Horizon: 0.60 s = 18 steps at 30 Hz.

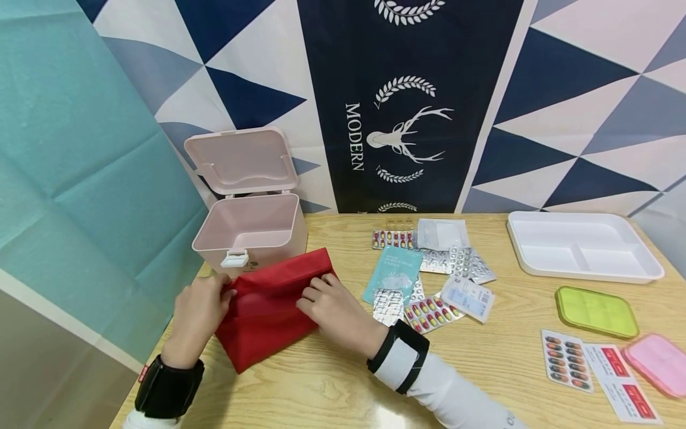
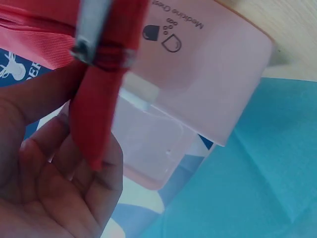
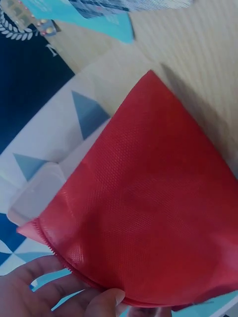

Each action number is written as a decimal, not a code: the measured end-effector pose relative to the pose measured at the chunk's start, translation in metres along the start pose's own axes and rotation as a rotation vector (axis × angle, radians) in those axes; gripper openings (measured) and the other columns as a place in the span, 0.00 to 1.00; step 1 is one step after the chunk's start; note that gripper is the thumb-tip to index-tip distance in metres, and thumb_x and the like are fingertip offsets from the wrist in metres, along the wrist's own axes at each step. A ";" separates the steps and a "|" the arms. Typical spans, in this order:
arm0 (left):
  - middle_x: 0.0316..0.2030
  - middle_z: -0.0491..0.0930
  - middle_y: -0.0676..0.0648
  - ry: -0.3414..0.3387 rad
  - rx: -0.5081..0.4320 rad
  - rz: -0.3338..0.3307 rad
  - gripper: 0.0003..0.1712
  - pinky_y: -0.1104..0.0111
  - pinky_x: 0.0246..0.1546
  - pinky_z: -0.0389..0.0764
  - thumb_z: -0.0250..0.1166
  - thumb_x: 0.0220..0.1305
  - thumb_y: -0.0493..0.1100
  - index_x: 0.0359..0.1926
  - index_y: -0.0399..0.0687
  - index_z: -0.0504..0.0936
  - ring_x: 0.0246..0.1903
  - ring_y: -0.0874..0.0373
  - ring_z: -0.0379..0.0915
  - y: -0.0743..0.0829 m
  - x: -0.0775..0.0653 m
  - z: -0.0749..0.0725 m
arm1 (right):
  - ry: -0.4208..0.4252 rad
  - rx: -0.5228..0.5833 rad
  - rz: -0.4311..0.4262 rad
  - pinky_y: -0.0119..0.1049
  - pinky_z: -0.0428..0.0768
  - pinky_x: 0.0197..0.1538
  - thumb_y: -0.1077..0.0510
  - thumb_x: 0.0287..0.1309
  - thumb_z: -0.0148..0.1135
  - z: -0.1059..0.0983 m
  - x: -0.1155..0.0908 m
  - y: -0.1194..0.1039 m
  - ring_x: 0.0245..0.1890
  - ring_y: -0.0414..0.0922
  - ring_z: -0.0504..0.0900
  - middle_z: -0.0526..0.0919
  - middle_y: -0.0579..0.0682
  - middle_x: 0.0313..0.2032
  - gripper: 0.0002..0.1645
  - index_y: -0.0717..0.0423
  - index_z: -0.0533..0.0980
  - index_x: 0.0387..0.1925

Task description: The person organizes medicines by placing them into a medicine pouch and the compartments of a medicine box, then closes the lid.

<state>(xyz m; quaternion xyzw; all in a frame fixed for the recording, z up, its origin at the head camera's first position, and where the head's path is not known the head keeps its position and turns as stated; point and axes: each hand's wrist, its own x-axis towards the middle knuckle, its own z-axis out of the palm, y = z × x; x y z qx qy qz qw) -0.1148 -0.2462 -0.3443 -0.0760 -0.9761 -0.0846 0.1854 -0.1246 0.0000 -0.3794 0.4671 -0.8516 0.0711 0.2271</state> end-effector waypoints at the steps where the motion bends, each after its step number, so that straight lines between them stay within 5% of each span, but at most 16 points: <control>1: 0.19 0.79 0.40 0.001 0.000 -0.003 0.03 0.53 0.12 0.73 0.66 0.48 0.34 0.23 0.42 0.79 0.15 0.46 0.70 0.001 0.000 -0.001 | 0.000 0.002 0.006 0.38 0.70 0.46 0.64 0.53 0.57 -0.001 -0.001 0.002 0.38 0.42 0.70 0.82 0.43 0.32 0.10 0.49 0.79 0.35; 18: 0.21 0.81 0.42 -0.016 -0.116 -0.044 0.04 0.60 0.16 0.73 0.67 0.48 0.36 0.27 0.39 0.80 0.18 0.53 0.71 0.011 0.005 -0.003 | 0.046 0.056 0.116 0.42 0.71 0.53 0.63 0.50 0.62 0.001 -0.013 0.039 0.42 0.43 0.75 0.84 0.46 0.35 0.09 0.51 0.81 0.35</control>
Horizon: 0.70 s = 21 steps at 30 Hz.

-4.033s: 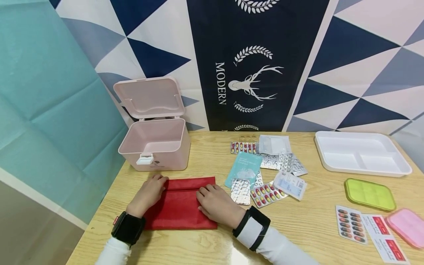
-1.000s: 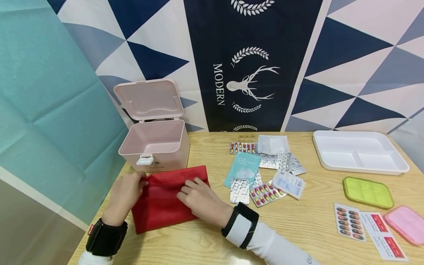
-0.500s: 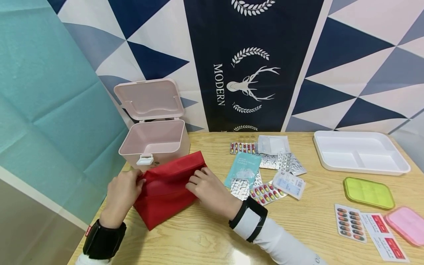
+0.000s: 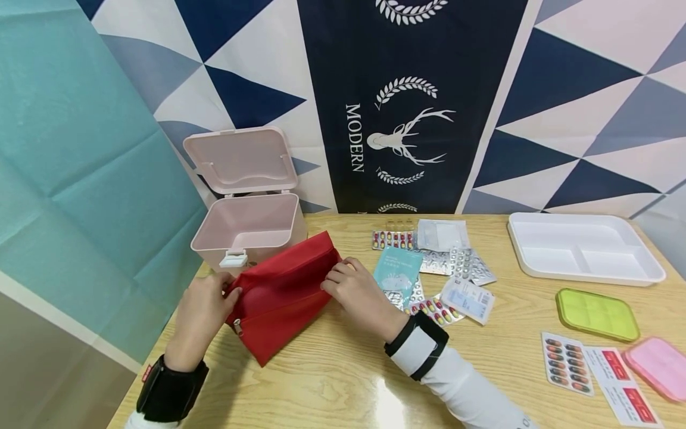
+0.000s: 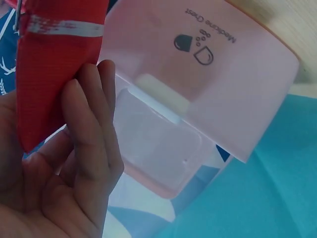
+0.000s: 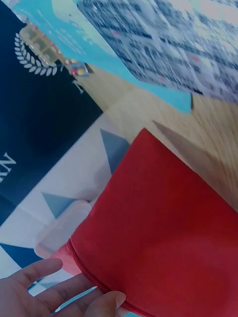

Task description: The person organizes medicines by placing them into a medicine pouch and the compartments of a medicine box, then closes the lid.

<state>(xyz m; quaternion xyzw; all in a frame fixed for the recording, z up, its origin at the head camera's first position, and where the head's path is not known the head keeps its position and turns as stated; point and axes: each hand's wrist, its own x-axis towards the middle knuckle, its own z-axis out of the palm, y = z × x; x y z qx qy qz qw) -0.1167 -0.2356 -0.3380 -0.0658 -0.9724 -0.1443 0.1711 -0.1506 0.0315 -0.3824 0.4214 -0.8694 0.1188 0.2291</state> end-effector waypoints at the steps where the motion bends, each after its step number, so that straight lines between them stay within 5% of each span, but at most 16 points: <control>1: 0.21 0.81 0.42 0.007 -0.010 0.007 0.04 0.60 0.16 0.73 0.67 0.47 0.35 0.27 0.39 0.80 0.18 0.53 0.70 0.001 0.000 0.001 | 0.001 0.007 0.008 0.42 0.71 0.54 0.63 0.50 0.62 0.000 -0.001 0.002 0.42 0.44 0.75 0.84 0.47 0.35 0.09 0.52 0.81 0.35; 13: 0.25 0.82 0.42 -0.011 -0.120 0.068 0.07 0.58 0.24 0.77 0.66 0.46 0.30 0.30 0.39 0.80 0.25 0.51 0.74 0.008 0.003 0.011 | 0.040 0.045 0.043 0.43 0.73 0.53 0.68 0.46 0.62 0.001 -0.008 0.019 0.41 0.44 0.77 0.85 0.48 0.34 0.12 0.53 0.81 0.33; 21: 0.36 0.83 0.41 -0.052 -0.341 0.200 0.19 0.57 0.31 0.84 0.63 0.49 0.26 0.46 0.40 0.77 0.34 0.54 0.78 0.010 0.003 0.016 | 0.022 0.075 0.054 0.41 0.75 0.52 0.72 0.43 0.58 -0.003 -0.013 0.026 0.42 0.45 0.76 0.84 0.48 0.35 0.16 0.54 0.81 0.34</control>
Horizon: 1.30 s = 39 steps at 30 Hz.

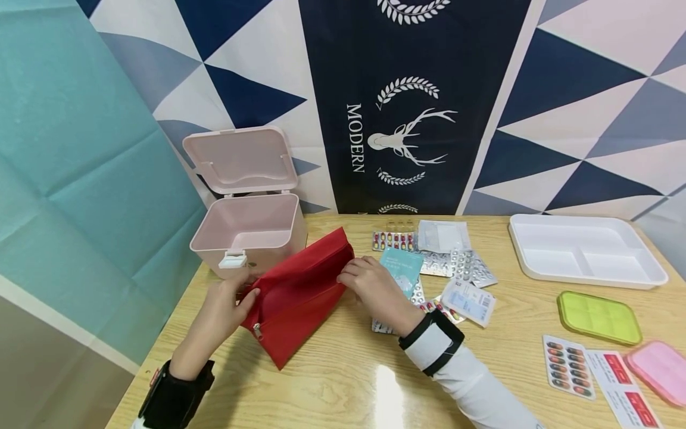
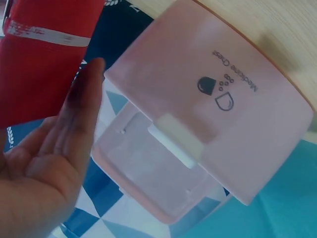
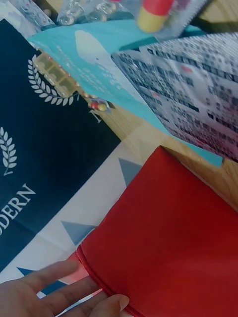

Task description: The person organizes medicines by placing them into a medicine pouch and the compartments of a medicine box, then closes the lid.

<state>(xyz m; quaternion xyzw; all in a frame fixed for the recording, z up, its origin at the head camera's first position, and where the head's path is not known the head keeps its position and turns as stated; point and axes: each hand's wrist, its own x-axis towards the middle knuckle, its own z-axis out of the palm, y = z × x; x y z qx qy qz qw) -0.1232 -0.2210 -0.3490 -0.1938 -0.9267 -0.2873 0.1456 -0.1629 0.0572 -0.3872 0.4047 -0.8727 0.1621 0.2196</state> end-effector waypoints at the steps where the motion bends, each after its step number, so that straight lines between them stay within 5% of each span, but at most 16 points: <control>1: 0.39 0.83 0.42 -0.008 -0.026 0.018 0.22 0.58 0.32 0.84 0.62 0.50 0.26 0.48 0.41 0.76 0.36 0.55 0.78 0.000 0.001 0.000 | -0.001 0.011 0.000 0.41 0.76 0.51 0.73 0.42 0.57 0.000 0.000 0.001 0.42 0.45 0.76 0.84 0.49 0.35 0.17 0.55 0.80 0.35; 7: 0.46 0.79 0.46 -0.085 -0.090 0.151 0.26 0.59 0.35 0.82 0.55 0.52 0.22 0.50 0.48 0.76 0.43 0.56 0.73 0.002 0.004 0.002 | 0.007 0.081 0.011 0.38 0.79 0.49 0.74 0.44 0.57 0.001 -0.003 0.005 0.43 0.45 0.76 0.83 0.51 0.36 0.17 0.57 0.80 0.35; 11: 0.51 0.76 0.42 -0.170 -0.151 0.171 0.27 0.53 0.41 0.80 0.53 0.53 0.22 0.53 0.47 0.75 0.50 0.52 0.70 -0.003 0.006 0.003 | 0.006 0.103 0.009 0.37 0.79 0.49 0.75 0.44 0.57 0.001 -0.004 0.007 0.44 0.46 0.76 0.83 0.52 0.37 0.17 0.58 0.80 0.36; 16: 0.56 0.73 0.40 -0.246 -0.293 0.082 0.27 0.49 0.46 0.77 0.52 0.58 0.25 0.58 0.46 0.71 0.53 0.49 0.68 -0.011 0.007 0.005 | -0.006 0.125 0.007 0.38 0.79 0.50 0.77 0.42 0.54 0.000 -0.007 0.008 0.46 0.47 0.76 0.83 0.54 0.39 0.19 0.60 0.80 0.36; 24: 0.54 0.70 0.35 -0.236 -0.356 -0.126 0.24 0.56 0.40 0.80 0.53 0.62 0.31 0.61 0.40 0.67 0.44 0.47 0.70 -0.009 0.007 0.007 | -0.041 0.168 0.013 0.36 0.79 0.49 0.78 0.43 0.57 -0.005 -0.013 0.011 0.50 0.46 0.74 0.81 0.55 0.43 0.20 0.59 0.79 0.38; 31: 0.57 0.67 0.30 -0.199 -0.372 -0.169 0.26 0.47 0.45 0.76 0.51 0.61 0.29 0.61 0.34 0.64 0.48 0.42 0.69 0.000 0.006 0.013 | -0.058 0.186 0.015 0.36 0.78 0.51 0.77 0.45 0.56 -0.007 -0.019 0.016 0.52 0.46 0.73 0.82 0.53 0.44 0.19 0.60 0.80 0.39; 39: 0.54 0.69 0.33 -0.165 -0.446 -0.194 0.27 0.62 0.33 0.80 0.50 0.61 0.28 0.62 0.40 0.64 0.38 0.46 0.72 0.008 0.003 0.020 | -0.066 0.185 0.020 0.40 0.76 0.55 0.76 0.45 0.58 -0.007 -0.021 0.017 0.56 0.49 0.71 0.80 0.57 0.49 0.22 0.63 0.77 0.45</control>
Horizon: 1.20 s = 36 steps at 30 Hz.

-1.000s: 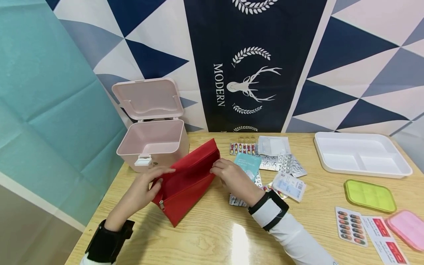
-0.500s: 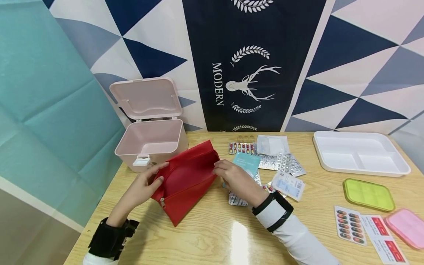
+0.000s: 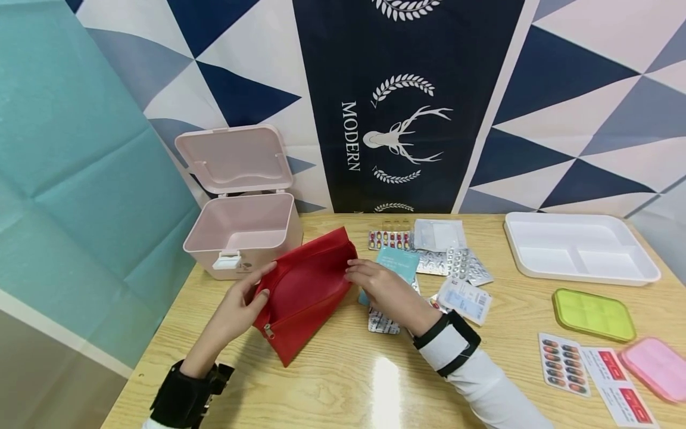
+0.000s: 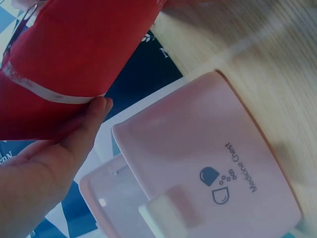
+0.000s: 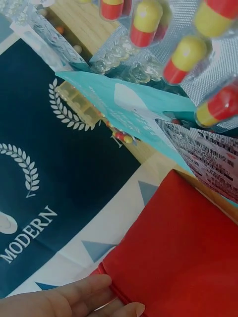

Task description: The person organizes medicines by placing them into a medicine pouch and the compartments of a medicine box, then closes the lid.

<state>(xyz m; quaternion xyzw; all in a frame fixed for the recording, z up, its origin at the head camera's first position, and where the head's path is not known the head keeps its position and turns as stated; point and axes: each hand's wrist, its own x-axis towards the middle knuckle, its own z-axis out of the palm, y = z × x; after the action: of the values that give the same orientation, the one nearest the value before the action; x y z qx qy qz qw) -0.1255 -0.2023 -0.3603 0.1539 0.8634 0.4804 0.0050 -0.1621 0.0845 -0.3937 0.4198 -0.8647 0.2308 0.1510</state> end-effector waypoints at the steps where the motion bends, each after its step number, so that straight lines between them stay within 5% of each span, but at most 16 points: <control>1: 0.55 0.69 0.33 0.003 0.000 0.004 0.27 0.64 0.33 0.80 0.50 0.61 0.28 0.63 0.40 0.64 0.38 0.46 0.72 -0.001 0.000 0.000 | 0.002 0.003 0.003 0.41 0.75 0.55 0.76 0.45 0.59 0.000 0.000 0.000 0.56 0.49 0.70 0.79 0.57 0.50 0.23 0.63 0.76 0.46; 10: 0.61 0.64 0.36 0.008 -0.010 0.052 0.28 0.61 0.42 0.77 0.49 0.60 0.27 0.63 0.41 0.63 0.49 0.46 0.67 -0.004 0.000 0.004 | 0.056 -0.066 0.041 0.49 0.72 0.58 0.71 0.49 0.59 -0.009 -0.012 0.012 0.59 0.52 0.67 0.73 0.60 0.56 0.29 0.63 0.68 0.56; 15: 0.60 0.65 0.36 0.011 -0.007 0.083 0.30 0.68 0.36 0.73 0.49 0.58 0.24 0.63 0.42 0.64 0.47 0.48 0.67 -0.005 -0.002 0.006 | 0.011 -0.137 0.059 0.49 0.77 0.52 0.69 0.46 0.63 -0.011 -0.025 0.020 0.53 0.54 0.72 0.76 0.61 0.52 0.28 0.64 0.71 0.53; 20: 0.58 0.66 0.35 -0.006 -0.014 0.067 0.31 0.71 0.27 0.73 0.48 0.58 0.23 0.63 0.43 0.64 0.34 0.52 0.70 -0.002 -0.002 0.008 | -0.020 -0.164 0.060 0.47 0.78 0.50 0.69 0.44 0.64 -0.008 -0.035 0.023 0.50 0.53 0.74 0.79 0.59 0.48 0.25 0.63 0.74 0.49; 23: 0.56 0.67 0.35 -0.005 -0.016 0.057 0.31 0.75 0.20 0.67 0.47 0.57 0.22 0.62 0.42 0.66 0.22 0.60 0.63 0.000 -0.002 0.007 | -0.012 -0.148 0.057 0.47 0.78 0.50 0.69 0.44 0.64 -0.006 -0.035 0.023 0.50 0.53 0.74 0.79 0.59 0.47 0.24 0.62 0.74 0.48; 29: 0.51 0.68 0.36 -0.011 -0.021 0.061 0.32 0.76 0.16 0.62 0.47 0.57 0.22 0.62 0.43 0.65 0.14 0.65 0.54 0.007 -0.003 0.006 | 0.013 -0.119 0.002 0.49 0.77 0.52 0.66 0.47 0.63 -0.002 -0.021 0.013 0.52 0.53 0.73 0.77 0.59 0.51 0.26 0.62 0.71 0.52; 36: 0.25 0.67 0.42 -0.019 -0.011 0.069 0.32 0.77 0.13 0.61 0.47 0.56 0.22 0.62 0.45 0.67 0.11 0.66 0.52 0.015 -0.006 0.007 | -0.008 -0.104 -0.051 0.46 0.72 0.58 0.65 0.51 0.60 0.005 0.007 -0.005 0.61 0.48 0.64 0.69 0.55 0.61 0.33 0.58 0.64 0.60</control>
<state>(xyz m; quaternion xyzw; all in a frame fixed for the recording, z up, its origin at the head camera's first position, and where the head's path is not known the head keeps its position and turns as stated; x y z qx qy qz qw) -0.1151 -0.1908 -0.3521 0.1880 0.8549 0.4836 -0.0024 -0.1625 0.0746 -0.3932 0.4344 -0.8650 0.1800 0.1749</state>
